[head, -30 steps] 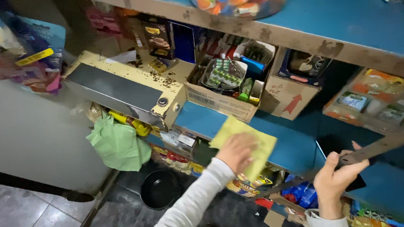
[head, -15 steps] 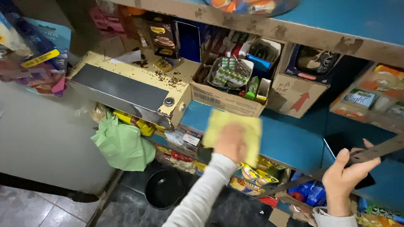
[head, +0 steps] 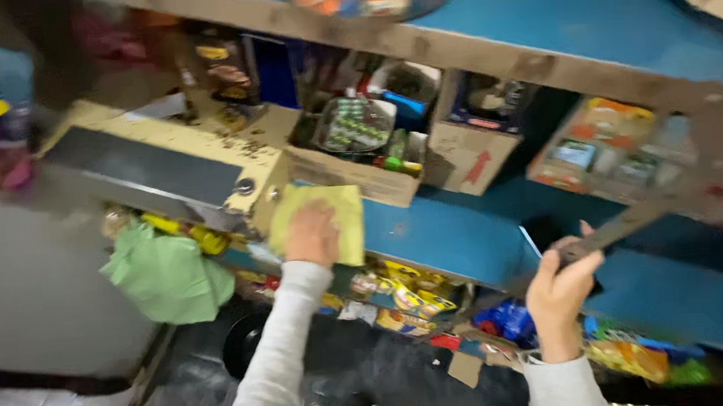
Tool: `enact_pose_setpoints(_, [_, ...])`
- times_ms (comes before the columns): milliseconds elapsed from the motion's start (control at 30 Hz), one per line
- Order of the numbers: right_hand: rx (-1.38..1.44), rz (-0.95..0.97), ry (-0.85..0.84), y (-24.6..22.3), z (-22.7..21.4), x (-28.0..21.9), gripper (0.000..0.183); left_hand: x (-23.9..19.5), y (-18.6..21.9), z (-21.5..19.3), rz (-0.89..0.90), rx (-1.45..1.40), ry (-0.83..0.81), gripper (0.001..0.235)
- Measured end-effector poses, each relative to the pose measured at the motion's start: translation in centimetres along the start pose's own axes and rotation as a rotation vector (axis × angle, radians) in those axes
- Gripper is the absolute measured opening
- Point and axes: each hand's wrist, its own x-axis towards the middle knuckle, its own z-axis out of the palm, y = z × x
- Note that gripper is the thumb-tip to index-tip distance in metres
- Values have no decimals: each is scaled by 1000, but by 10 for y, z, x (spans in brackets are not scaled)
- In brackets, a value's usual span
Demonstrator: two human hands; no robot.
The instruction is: The person wipes the surfaces of blue metal shelves with a yellow cloth, moving items like a phone and boxes of food to reach different areas.
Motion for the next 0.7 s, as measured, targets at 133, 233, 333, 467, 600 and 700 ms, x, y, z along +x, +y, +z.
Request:
enact_pose_setpoints(133, [-222, -229, -34, -16, -41, 13, 45, 11, 13, -22, -9, 91, 45, 40])
enact_pose_setpoints(233, [-421, 53, -105, 30, -57, 10, 68, 8, 51, -22, -36, 131, 25, 41])
enact_pose_setpoints(333, [-598, 105, -269, 40, -61, 20, 113, 10, 101, -19, -21, 78, -26, 39])
enact_pose_setpoints(467, [-641, 211, -451, 33, -62, 33, 110, 2, 150, -8, 50, 52, -21, 41])
enact_pose_setpoints(600, [-750, 161, -599, 73, -54, 37, 116, -3, 169, -1, 53, 34, 4, 42])
enact_pose_setpoints(700, [-732, 149, -619, 87, -50, 40, 109, -4, 172, -3, 45, 42, 21, 42])
